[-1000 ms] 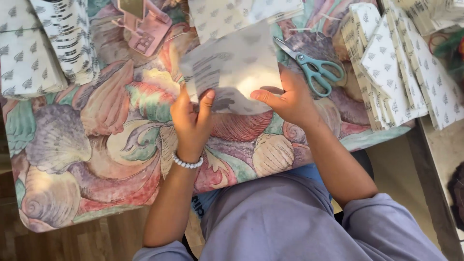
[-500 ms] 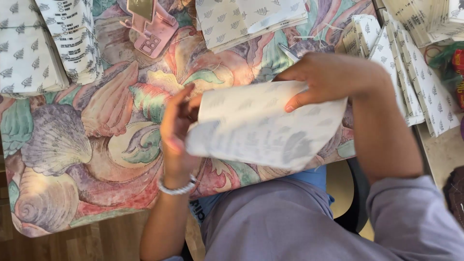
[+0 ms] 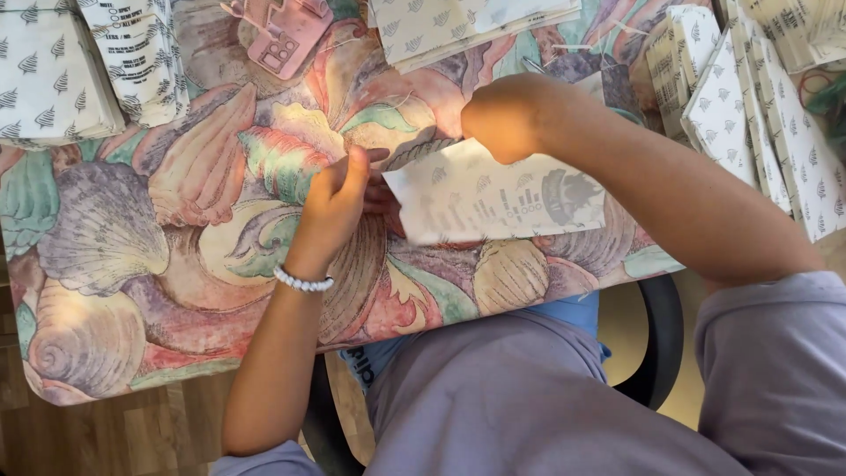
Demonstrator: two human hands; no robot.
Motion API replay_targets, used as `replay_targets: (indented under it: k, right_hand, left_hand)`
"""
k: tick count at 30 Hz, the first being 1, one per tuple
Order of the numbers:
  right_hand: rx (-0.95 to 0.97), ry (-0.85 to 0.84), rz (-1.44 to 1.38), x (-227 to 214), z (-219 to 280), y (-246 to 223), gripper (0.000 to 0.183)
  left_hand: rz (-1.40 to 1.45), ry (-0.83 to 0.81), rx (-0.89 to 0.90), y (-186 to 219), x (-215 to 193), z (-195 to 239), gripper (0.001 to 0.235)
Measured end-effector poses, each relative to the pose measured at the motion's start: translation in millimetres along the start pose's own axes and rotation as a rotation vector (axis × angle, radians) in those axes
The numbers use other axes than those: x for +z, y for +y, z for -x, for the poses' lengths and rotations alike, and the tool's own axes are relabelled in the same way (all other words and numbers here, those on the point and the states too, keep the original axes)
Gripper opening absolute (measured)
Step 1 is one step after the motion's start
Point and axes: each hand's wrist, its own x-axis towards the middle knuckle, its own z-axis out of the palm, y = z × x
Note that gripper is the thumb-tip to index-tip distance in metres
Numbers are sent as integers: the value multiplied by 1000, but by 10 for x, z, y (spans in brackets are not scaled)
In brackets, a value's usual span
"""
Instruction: Folding printed paper sheets into specific shapes and trimming them with scissors at a workstation.
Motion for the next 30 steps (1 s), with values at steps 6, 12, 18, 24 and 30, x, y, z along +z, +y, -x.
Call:
replay_targets:
  k: [6, 12, 18, 24, 30]
  right_hand:
    - [3, 78, 58, 97, -51, -7, 22]
    - [-179, 535, -79, 268, 107, 81, 33]
    - [-451, 1095, -461, 861, 486, -524, 24]
    - [-515, 1286, -398, 1618, 255, -1000, 18]
    - [-442, 1404, -320, 1765, 195, -1089, 21]
  left_hand:
    - [-233, -53, -20, -315, 21, -221, 37]
    - [-441, 179, 350, -586, 135, -213, 17]
    - [-572, 319, 536, -586, 183, -52, 11]
    - [-513, 311, 456, -521, 206, 111, 10]
    - [-428, 314, 488, -462, 224, 180, 15]
